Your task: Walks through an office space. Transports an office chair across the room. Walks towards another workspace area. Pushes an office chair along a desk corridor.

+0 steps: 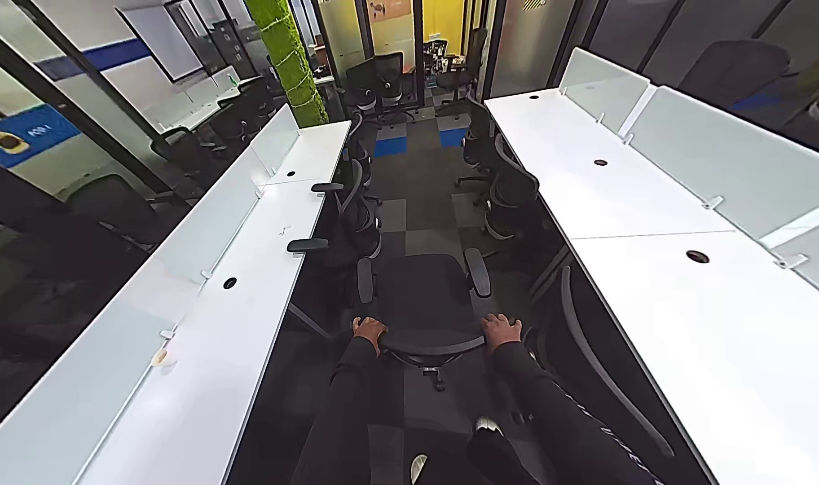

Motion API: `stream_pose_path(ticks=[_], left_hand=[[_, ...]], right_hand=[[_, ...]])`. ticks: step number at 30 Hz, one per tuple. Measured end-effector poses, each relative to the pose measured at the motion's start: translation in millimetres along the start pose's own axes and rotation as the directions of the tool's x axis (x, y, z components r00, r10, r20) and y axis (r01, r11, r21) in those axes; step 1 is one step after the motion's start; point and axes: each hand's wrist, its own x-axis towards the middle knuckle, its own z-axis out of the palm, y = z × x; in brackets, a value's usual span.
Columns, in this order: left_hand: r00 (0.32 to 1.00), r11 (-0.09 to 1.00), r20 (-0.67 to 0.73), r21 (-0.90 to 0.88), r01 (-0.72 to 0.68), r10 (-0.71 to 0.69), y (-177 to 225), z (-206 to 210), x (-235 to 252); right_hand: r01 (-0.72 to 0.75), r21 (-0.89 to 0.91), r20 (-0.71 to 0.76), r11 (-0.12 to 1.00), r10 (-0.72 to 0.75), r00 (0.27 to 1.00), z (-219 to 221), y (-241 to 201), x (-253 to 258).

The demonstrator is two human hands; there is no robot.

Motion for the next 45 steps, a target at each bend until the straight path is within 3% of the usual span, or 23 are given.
stream_pose_path(ticks=[6, 10, 15, 18, 21, 23, 26, 28, 35, 39, 45], left_hand=[[0.998, 0.999, -0.052, -0.033, -0.034, 0.032, -10, -39, 71], [1.0, 1.0, -0.016, -0.005, 0.005, -0.005, -10, -66, 125], [0.998, 0.999, 0.046, 0.024, -0.045, 0.044, 17, -87, 152], [0.991, 0.996, -0.111, -0.049, -0.076, 0.07, 33, -74, 158], [0.922, 0.99, -0.366, -0.014, -0.143, 0.128, 41, -68, 179], [0.895, 0.986, -0.418, 0.009, -0.167, 0.155, 42, -78, 196], [0.92, 0.985, -0.356, 0.0, -0.174, 0.163, 37, -100, 223], [0.959, 0.988, -0.245, -0.026, -0.153, 0.142, 29, -116, 240], [0.99, 0.996, -0.113, 0.023, -0.088, 0.09, 22, -166, 313], [0.992, 0.996, -0.1, 0.06, -0.067, 0.073, 19, -189, 350], [0.992, 0.993, -0.083, 0.083, -0.089, 0.096, 5, -230, 408]], right_hand=[[0.044, -0.036, -0.015, 0.998, -0.045, 0.999, -32, 9, 77], [0.067, -0.025, -0.042, 0.997, -0.068, 0.997, -49, 19, 128], [0.122, -0.031, -0.097, 0.992, -0.125, 0.987, -61, 57, 164], [0.153, -0.076, -0.087, 0.985, -0.16, 0.983, -69, 81, 190], [0.142, -0.084, -0.04, 0.986, -0.146, 0.988, -87, 94, 210], [0.142, -0.077, -0.059, 0.987, -0.147, 0.987, -92, 99, 222], [0.144, -0.049, -0.125, 0.988, -0.149, 0.981, -93, 100, 239], [0.14, 0.003, -0.165, 0.99, -0.138, 0.977, -95, 92, 248], [0.057, 0.003, -0.098, 0.998, -0.056, 0.994, -133, 82, 317], [0.025, -0.031, -0.025, 0.999, -0.026, 0.999, -163, 77, 362], [-0.007, -0.04, -0.042, 0.999, 0.005, 0.999, -189, 69, 419]])
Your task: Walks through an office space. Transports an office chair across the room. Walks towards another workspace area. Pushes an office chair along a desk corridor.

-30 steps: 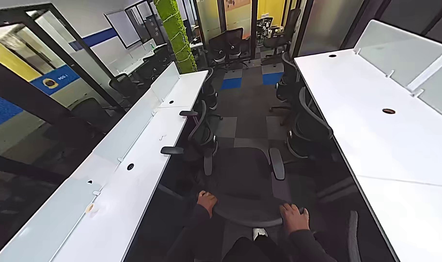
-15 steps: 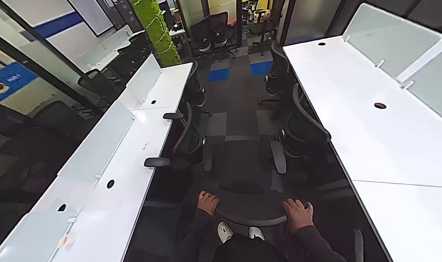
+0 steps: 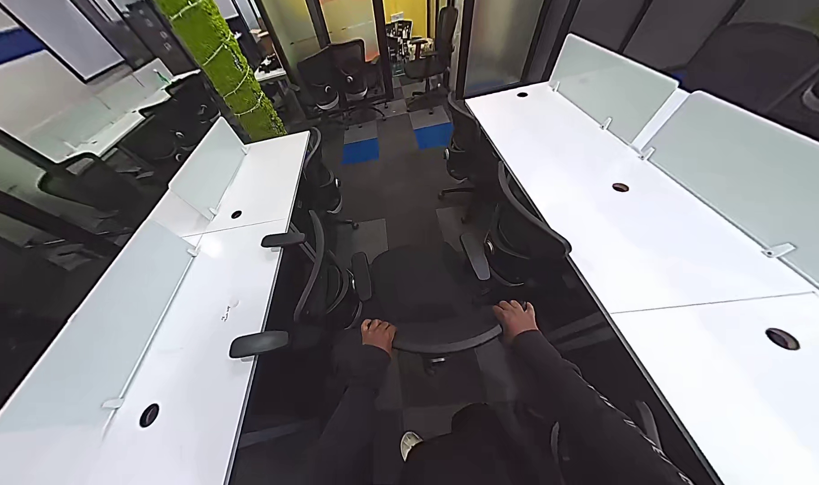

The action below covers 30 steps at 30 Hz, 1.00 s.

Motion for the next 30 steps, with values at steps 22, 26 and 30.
stream_pose_path(ticks=[22, 26, 30], left_hand=[[0.924, 0.908, -0.047, -0.207, 0.363, -0.38, -5, -67, 139], [0.916, 0.896, -0.046, -0.232, 0.378, -0.399, 0, -83, 176], [0.934, 0.912, -0.065, -0.248, 0.326, -0.351, -12, -105, 224]], right_hand=[[0.24, -0.067, 0.05, 0.968, -0.237, 0.97, -91, 19, 231], [0.268, -0.061, 0.029, 0.961, -0.267, 0.963, -114, 26, 285], [0.23, -0.085, 0.058, 0.969, -0.226, 0.972, -136, 27, 333]])
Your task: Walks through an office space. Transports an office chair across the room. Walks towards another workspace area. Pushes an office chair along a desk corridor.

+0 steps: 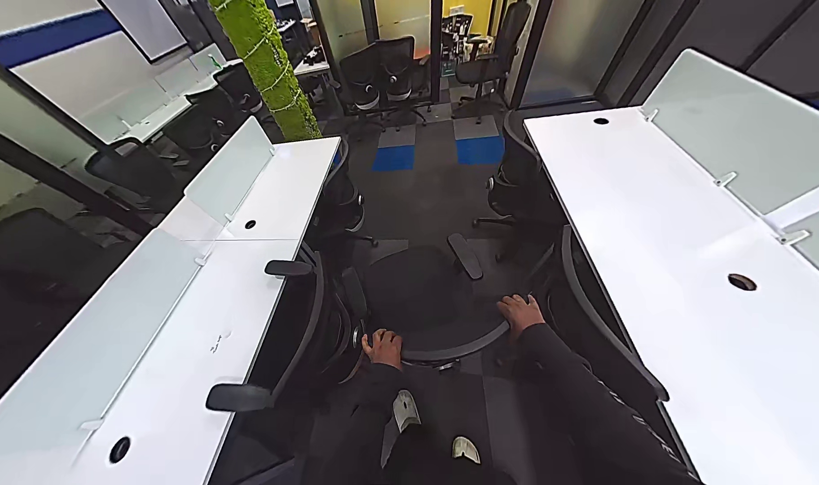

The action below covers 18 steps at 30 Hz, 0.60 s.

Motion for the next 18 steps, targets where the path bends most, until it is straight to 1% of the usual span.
stream_pose_path(ticks=[3, 5, 10, 13, 15, 18], left_hand=[[0.999, 1.0, 0.05, 0.02, -0.013, 0.012, 3, -19, 41], [0.995, 0.998, 0.093, 0.057, -0.023, 0.017, -5, -33, 68], [0.991, 0.994, 0.127, 0.089, -0.061, 0.049, -28, -71, 146], [0.988, 0.988, 0.121, 0.108, -0.113, 0.099, -41, -89, 188], [0.984, 0.983, 0.119, 0.113, -0.147, 0.133, -50, -98, 211], [0.967, 0.969, 0.104, 0.052, -0.241, 0.235, -62, -111, 236]], right_hand=[[-0.051, 0.01, -0.007, 0.999, 0.051, 0.999, -12, 2, 28], [-0.072, 0.004, -0.009, 0.997, 0.072, 0.997, -22, -7, 50], [-0.121, 0.032, -0.018, 0.992, 0.122, 0.992, -45, -24, 106], [-0.131, 0.052, -0.053, 0.99, 0.133, 0.99, -56, -30, 139], [-0.143, 0.04, -0.045, 0.989, 0.145, 0.988, -67, -35, 162], [-0.13, 0.009, -0.045, 0.991, 0.13, 0.99, -81, -32, 198]])
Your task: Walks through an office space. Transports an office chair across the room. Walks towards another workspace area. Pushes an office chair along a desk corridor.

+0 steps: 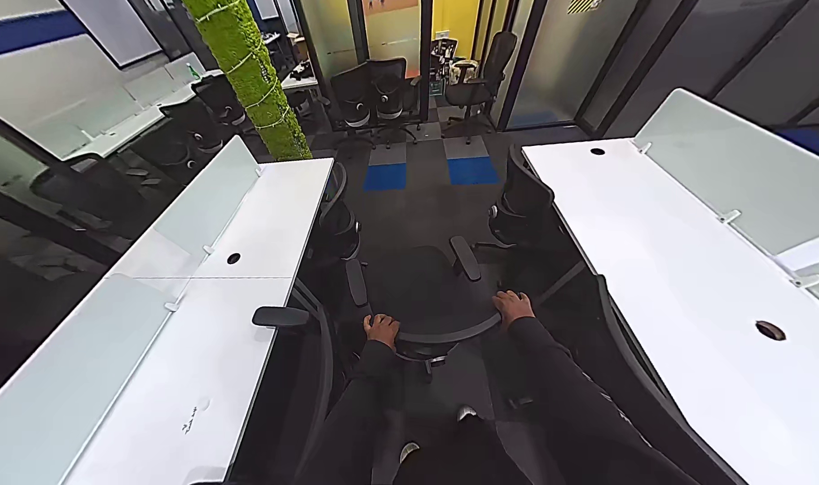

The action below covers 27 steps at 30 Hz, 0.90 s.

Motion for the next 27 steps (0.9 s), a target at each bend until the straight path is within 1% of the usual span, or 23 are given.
stream_pose_path(ticks=[2, 4, 6, 8, 11, 14, 16, 17, 19, 21, 23, 27], left_hand=[[0.994, 0.994, -0.065, -0.061, -0.094, 0.09, -7, -6, 14], [0.972, 0.973, -0.17, -0.137, -0.186, 0.161, -12, -6, 28], [0.948, 0.955, -0.263, -0.187, -0.231, 0.178, -11, -7, 45], [0.947, 0.951, -0.285, -0.222, -0.217, 0.15, -4, -11, 59], [0.96, 0.941, -0.257, -0.281, -0.188, 0.115, 1, -25, 79], [0.976, 0.916, -0.167, -0.353, -0.19, 0.139, -7, -46, 96], [0.978, 0.902, -0.14, -0.383, -0.2, 0.157, -21, -52, 112], [0.98, 0.898, -0.134, -0.396, -0.191, 0.149, -32, -52, 119], [0.984, 0.889, -0.157, -0.433, -0.148, 0.088, -52, -48, 131], [0.984, 0.882, -0.173, -0.458, -0.112, 0.035, -59, -41, 137], [0.988, 0.884, -0.156, -0.459, -0.09, 0.019, -59, -43, 141], [0.998, 0.931, -0.069, -0.365, -0.023, -0.002, -52, -46, 138]], right_hand=[[0.021, -0.02, -0.007, 1.0, -0.021, 1.0, -10, 6, 29], [0.055, -0.025, -0.019, 0.998, -0.055, 0.998, -20, 14, 58], [0.091, -0.036, -0.013, 0.995, -0.091, 0.996, -35, 20, 88], [0.136, -0.054, 0.0, 0.989, -0.137, 0.991, -45, 27, 120], [0.224, -0.071, -0.004, 0.972, -0.224, 0.974, -62, 32, 171], [0.301, -0.061, 0.001, 0.952, -0.302, 0.953, -79, 33, 216], [0.319, -0.076, -0.002, 0.945, -0.32, 0.947, -84, 37, 243], [0.339, -0.095, -0.029, 0.936, -0.343, 0.939, -81, 39, 258], [0.37, -0.139, -0.083, 0.919, -0.383, 0.92, -80, 40, 280], [0.38, -0.152, -0.078, 0.912, -0.395, 0.916, -84, 40, 289], [0.381, -0.125, -0.053, 0.916, -0.39, 0.919, -90, 39, 290], [0.377, -0.074, -0.043, 0.923, -0.381, 0.924, -79, 41, 269]])
